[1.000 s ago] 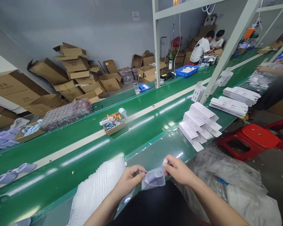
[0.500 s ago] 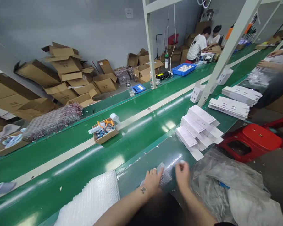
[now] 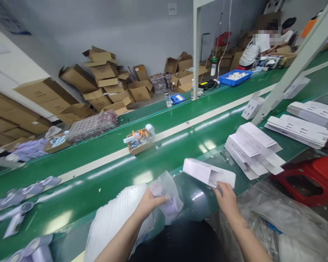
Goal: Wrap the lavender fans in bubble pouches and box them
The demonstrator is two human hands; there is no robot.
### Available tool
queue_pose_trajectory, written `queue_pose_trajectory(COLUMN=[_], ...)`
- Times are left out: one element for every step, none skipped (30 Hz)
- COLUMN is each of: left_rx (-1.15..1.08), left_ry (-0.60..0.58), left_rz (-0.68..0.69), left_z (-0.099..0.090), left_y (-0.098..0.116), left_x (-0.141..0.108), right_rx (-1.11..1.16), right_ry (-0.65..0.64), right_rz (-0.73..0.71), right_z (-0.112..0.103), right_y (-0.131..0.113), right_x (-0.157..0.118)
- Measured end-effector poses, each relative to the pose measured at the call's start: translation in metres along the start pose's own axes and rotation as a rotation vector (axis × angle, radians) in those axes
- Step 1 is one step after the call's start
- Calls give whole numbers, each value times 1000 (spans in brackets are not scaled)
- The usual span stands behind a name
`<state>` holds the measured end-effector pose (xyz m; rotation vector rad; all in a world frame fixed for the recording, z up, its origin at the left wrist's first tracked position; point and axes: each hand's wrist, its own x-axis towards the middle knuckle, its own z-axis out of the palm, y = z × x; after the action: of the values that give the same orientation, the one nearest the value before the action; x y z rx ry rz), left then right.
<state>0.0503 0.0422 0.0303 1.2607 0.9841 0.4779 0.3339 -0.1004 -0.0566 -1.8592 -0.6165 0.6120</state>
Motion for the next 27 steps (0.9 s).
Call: queue_pose_trajectory(left_rx=[-116,-207,-284,-350,-405,-451,-486,-510,-520,-513,-483,-422,-320,-176,2,201,400,576,713,808,875,930,983,1040,1098,1150,1192], left_ry=[75,140,192,228,249,262,278,300,329,356,384,404,416,424,427,424,418,413,422,434,435,418,369,293,209,136,90], left_rz=[31,66,101,129,150,163,168,168,165,163,170,191,227,280,342,402,451,483,497,499,499,507,523,535,531,501,444], left_z=[-11,-20,-26,-30,-32,-32,-31,-28,-25,-21,-18,-15,-12,-11,-12,-12,-14,-15,-15,-15,-13,-11,-7,-2,2,6,10], left_y=[10,19,28,36,42,45,45,44,40,36,32,28,25,24,24,25,26,26,26,25,23,21,19,18,17,17,17], left_x=[-9,-17,-23,-28,-31,-32,-32,-30,-29,-27,-27,-29,-32,-37,-43,-50,-56,-61,-65,-68,-69,-69,-67,-64,-61,-57,-54], right_rx=[-83,-135,-147,-146,-142,-134,-121,-105,-91,-83,-84,-92,-104,-112,-110,-92,-59,-18,24,59,84,99,104,104,99,90,80], right_ry=[-116,-247,-371,-477,-555,-605,-630,-641,-641,-630,-606,-574,-541,-507,-477,-460,-456,-463,-472,-489,-503,-508,-510,-519,-539,-564,-584], right_rz=[-136,-251,-325,-371,-398,-410,-410,-403,-394,-384,-375,-368,-365,-362,-358,-352,-346,-339,-336,-338,-348,-365,-388,-411,-432,-446,-445], right_z=[6,14,24,35,47,58,69,78,86,92,97,102,105,108,111,114,117,119,122,124,126,127,128,127,127,125,123], right_y=[-14,-28,-42,-53,-61,-66,-68,-66,-62,-57,-51,-46,-42,-40,-40,-41,-43,-45,-48,-50,-52,-53,-53,-52,-51,-50,-49], right_x=[-3,-6,-9,-13,-18,-24,-31,-40,-48,-56,-64,-71,-78,-84,-89,-93,-96,-99,-101,-101,-101,-100,-98,-96,-94,-93,-92])
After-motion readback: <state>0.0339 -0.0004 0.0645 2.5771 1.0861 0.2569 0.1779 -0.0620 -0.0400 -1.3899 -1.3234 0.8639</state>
